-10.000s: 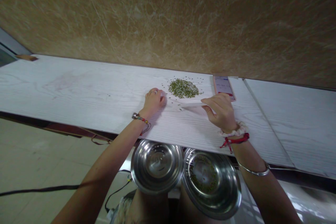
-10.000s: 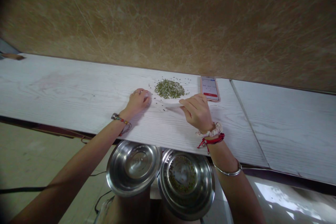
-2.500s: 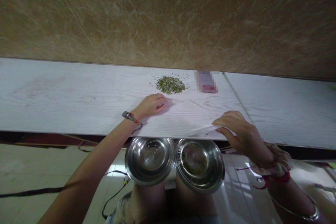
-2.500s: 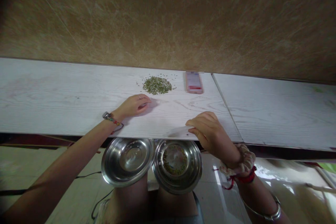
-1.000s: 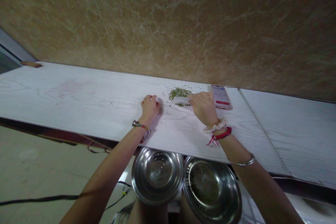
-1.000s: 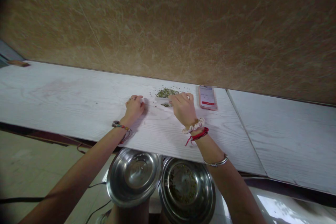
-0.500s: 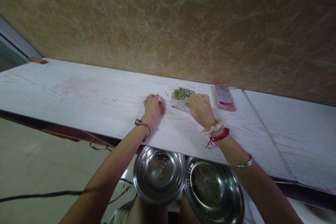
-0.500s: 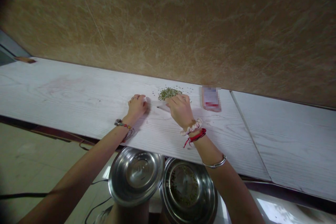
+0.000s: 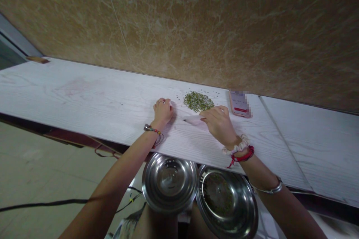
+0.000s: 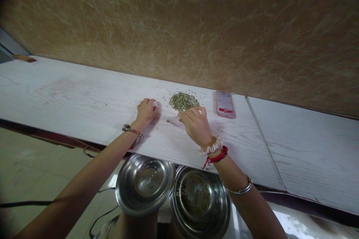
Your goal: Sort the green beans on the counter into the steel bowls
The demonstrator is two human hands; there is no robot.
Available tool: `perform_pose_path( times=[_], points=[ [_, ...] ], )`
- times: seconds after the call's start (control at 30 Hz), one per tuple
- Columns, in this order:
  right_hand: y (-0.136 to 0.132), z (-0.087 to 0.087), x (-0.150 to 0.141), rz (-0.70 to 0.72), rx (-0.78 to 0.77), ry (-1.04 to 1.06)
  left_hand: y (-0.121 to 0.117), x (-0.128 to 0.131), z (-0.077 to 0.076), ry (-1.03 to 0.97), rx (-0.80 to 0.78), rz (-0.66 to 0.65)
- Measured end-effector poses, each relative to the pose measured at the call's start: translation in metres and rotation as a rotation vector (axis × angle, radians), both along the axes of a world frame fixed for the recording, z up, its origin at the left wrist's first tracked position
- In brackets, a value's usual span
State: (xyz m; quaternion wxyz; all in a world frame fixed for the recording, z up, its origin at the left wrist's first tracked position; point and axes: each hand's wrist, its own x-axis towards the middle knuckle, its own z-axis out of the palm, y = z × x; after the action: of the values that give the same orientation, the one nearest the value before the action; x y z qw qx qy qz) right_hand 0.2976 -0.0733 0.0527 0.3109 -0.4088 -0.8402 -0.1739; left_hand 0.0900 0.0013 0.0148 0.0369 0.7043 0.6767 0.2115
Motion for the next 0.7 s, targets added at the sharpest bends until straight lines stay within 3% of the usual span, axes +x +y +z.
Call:
perform_pose_path(
  times=[0.23,0.37,0.7],
  points=[
    [-0.019,0.008,0.008,-0.073,0.081,0.084,-0.001,0.000,0.000,0.003,0.001,0.002],
    [-0.029,0.008,0.014,-0.129,0.063,0.026,0.000,0.000,-0.003,0.002,0.029,-0.011],
    [-0.007,-0.001,0.011,-0.183,0.056,0.064,0.002,-0.002,-0.009,0.001,0.062,-0.012]
  ],
)
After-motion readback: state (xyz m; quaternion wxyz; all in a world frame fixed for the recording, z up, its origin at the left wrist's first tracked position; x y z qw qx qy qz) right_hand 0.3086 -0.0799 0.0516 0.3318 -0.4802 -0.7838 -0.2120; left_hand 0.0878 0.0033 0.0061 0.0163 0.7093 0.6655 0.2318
